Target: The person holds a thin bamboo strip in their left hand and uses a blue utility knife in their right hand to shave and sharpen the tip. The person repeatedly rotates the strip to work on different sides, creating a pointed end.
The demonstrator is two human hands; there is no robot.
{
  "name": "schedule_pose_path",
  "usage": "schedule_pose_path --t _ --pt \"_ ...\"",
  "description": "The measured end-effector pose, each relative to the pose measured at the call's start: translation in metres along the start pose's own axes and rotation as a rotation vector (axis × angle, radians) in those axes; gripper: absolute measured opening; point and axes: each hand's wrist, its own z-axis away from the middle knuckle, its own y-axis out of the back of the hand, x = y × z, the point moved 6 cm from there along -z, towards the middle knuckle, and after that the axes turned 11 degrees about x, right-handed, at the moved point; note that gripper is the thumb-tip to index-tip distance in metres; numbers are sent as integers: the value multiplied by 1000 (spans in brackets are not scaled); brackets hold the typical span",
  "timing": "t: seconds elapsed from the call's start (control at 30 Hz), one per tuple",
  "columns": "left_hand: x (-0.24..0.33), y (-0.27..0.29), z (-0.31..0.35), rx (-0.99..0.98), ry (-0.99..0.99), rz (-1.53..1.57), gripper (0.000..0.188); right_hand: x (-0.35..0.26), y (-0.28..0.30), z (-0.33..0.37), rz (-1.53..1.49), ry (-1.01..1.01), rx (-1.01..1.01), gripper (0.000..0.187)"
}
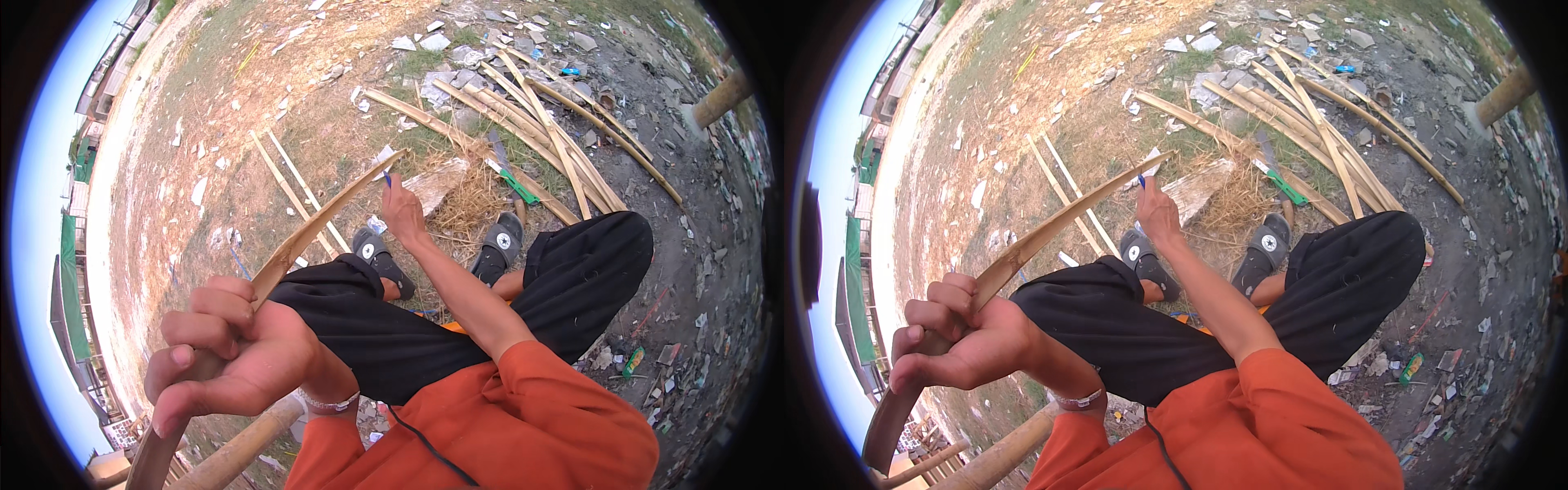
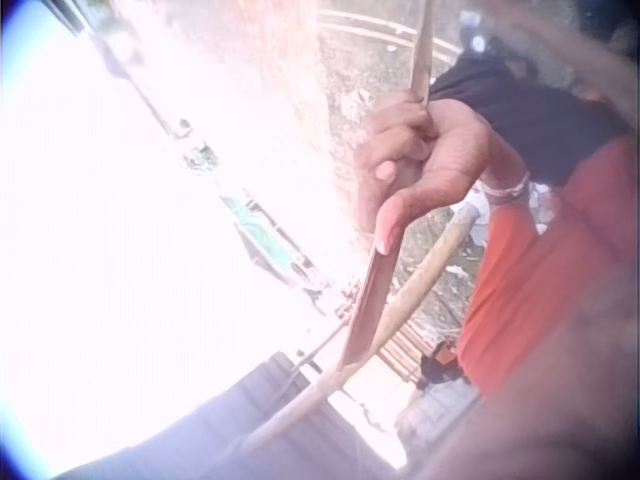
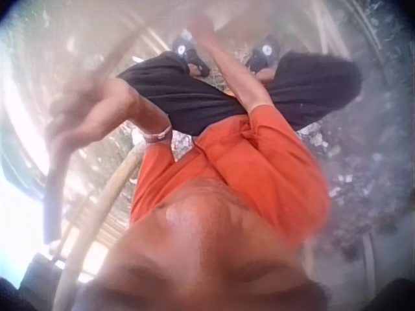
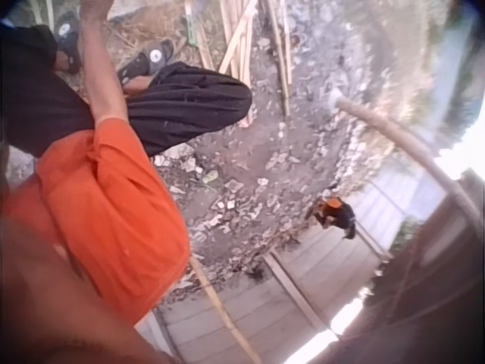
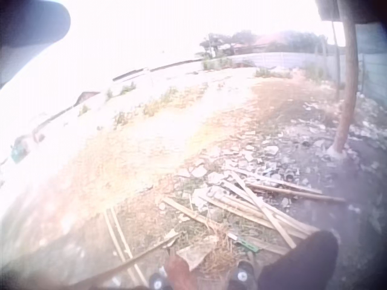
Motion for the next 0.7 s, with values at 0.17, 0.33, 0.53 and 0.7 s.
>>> schedule_pose_path --t 0.17,0.33,0.53,0.7 --pt "-11 -21 -3 -299 55 222 52 106 -24 -37 436 -100 -229 21" --pt "0 -14 3 -343 53 196 53 9 34 -14 145 76 -12 22" --pt "-4 -30 3 -438 81 316 53 13 24 -36 275 183 116 14" --pt "-3 -21 -1 -429 53 317 52 4 12 -31 270 214 29 14"
